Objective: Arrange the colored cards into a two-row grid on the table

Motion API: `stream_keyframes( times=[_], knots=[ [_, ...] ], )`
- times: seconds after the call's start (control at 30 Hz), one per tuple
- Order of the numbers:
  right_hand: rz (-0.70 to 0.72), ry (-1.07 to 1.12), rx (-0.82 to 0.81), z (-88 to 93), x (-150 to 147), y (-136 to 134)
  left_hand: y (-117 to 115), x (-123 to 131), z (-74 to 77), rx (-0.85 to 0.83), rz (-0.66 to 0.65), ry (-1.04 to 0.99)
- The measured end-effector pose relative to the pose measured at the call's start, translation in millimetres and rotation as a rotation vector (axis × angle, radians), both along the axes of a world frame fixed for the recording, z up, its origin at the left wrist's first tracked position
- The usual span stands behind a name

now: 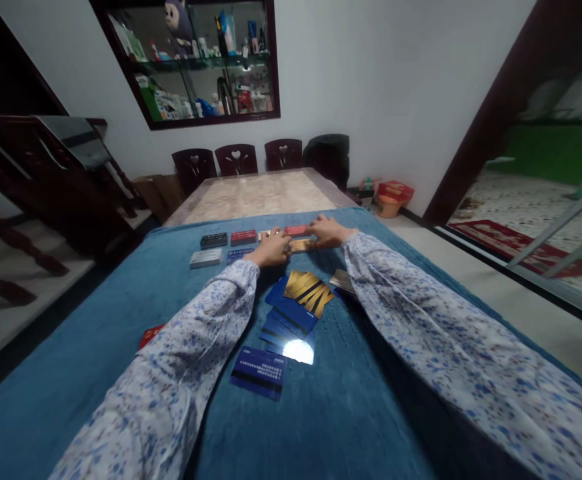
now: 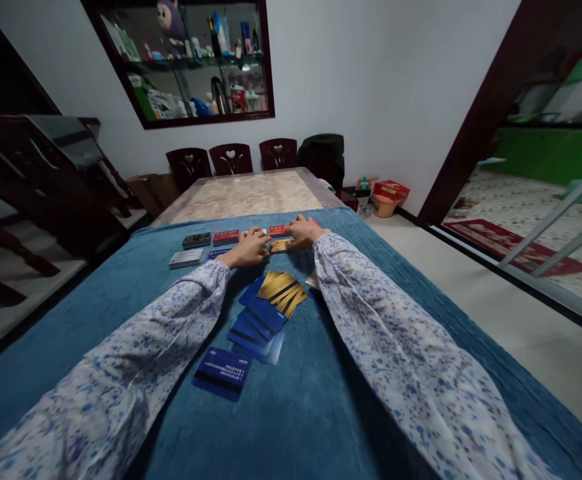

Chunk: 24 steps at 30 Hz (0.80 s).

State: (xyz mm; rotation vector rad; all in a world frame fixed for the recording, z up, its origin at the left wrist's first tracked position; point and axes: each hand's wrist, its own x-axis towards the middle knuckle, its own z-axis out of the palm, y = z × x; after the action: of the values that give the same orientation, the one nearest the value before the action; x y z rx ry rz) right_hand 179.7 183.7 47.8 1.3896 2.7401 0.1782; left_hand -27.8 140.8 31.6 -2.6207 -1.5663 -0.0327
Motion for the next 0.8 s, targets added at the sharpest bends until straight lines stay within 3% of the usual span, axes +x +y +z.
stream_keyframes(
  times=[0.5, 0.8],
  knots=[
    [0.219, 0.171, 0.119, 0.2, -12.5, -65.7, -58.5, -25.1, 1.2, 0.045, -0.072, -0.124],
    [0.281, 0.216, 0.139, -19.6, -8.9, -94.0, -108.2, -31.9, -9.5, 0.072, -0.167, -0.152]
  ],
)
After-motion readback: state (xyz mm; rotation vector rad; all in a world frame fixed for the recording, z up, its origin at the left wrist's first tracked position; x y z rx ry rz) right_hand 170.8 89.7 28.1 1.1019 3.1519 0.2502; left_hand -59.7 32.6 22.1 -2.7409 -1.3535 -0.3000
